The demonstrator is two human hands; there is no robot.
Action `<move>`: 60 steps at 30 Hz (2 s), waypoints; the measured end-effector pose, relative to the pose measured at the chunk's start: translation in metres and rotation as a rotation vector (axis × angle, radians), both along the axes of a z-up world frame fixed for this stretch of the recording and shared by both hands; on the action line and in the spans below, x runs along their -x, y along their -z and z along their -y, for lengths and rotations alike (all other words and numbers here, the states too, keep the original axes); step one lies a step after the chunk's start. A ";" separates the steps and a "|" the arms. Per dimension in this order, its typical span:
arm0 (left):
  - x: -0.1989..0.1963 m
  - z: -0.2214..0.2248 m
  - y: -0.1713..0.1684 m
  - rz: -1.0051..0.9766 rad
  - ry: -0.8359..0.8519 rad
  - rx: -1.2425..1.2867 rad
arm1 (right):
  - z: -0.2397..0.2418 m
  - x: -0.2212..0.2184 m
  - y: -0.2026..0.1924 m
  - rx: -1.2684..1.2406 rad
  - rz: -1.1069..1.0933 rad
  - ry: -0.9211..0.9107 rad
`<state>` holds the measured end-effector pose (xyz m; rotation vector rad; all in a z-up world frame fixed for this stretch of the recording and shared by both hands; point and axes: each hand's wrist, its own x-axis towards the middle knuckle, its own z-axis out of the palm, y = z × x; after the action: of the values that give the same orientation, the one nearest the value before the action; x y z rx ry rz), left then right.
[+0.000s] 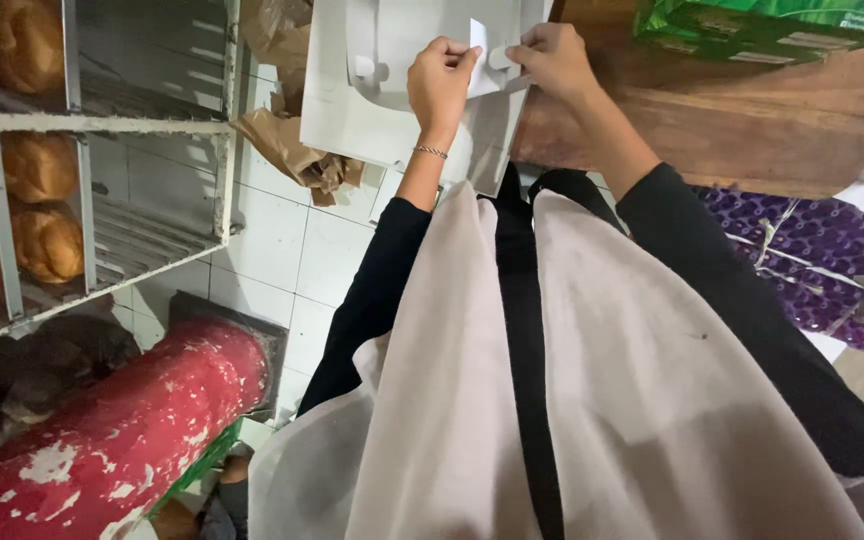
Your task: The person folds and assembles white cardboard boxes on a wooden table, then places green bakery product boxes into the white boxes and folds the flaps closed, setting finished boxes aside.
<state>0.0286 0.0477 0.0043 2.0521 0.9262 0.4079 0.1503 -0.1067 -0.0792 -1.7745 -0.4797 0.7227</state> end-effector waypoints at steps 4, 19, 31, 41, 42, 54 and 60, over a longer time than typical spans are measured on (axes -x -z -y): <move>-0.001 0.001 -0.003 0.025 -0.009 0.001 | -0.009 0.012 -0.001 -0.077 -0.061 0.086; 0.021 0.008 -0.020 -0.001 0.228 -0.199 | -0.023 0.024 -0.056 -0.157 -0.371 0.174; 0.019 -0.017 0.010 0.154 0.298 0.169 | -0.028 0.021 -0.066 -0.164 -0.352 0.159; 0.006 -0.029 0.012 0.074 0.376 0.441 | -0.025 0.006 -0.040 -0.073 -0.194 0.094; 0.000 -0.032 0.027 0.075 0.376 0.442 | -0.022 0.004 -0.037 -0.072 -0.193 0.094; -0.043 -0.035 0.116 -0.127 0.298 1.032 | 0.005 0.009 -0.048 0.285 0.321 0.027; -0.042 -0.033 0.122 -0.100 0.194 1.208 | 0.000 0.013 -0.051 0.290 0.500 0.049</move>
<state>0.0703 0.0808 -0.1179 1.0170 0.7262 -0.3261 0.1372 -0.1072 -0.0286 -2.2434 -0.6855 0.3157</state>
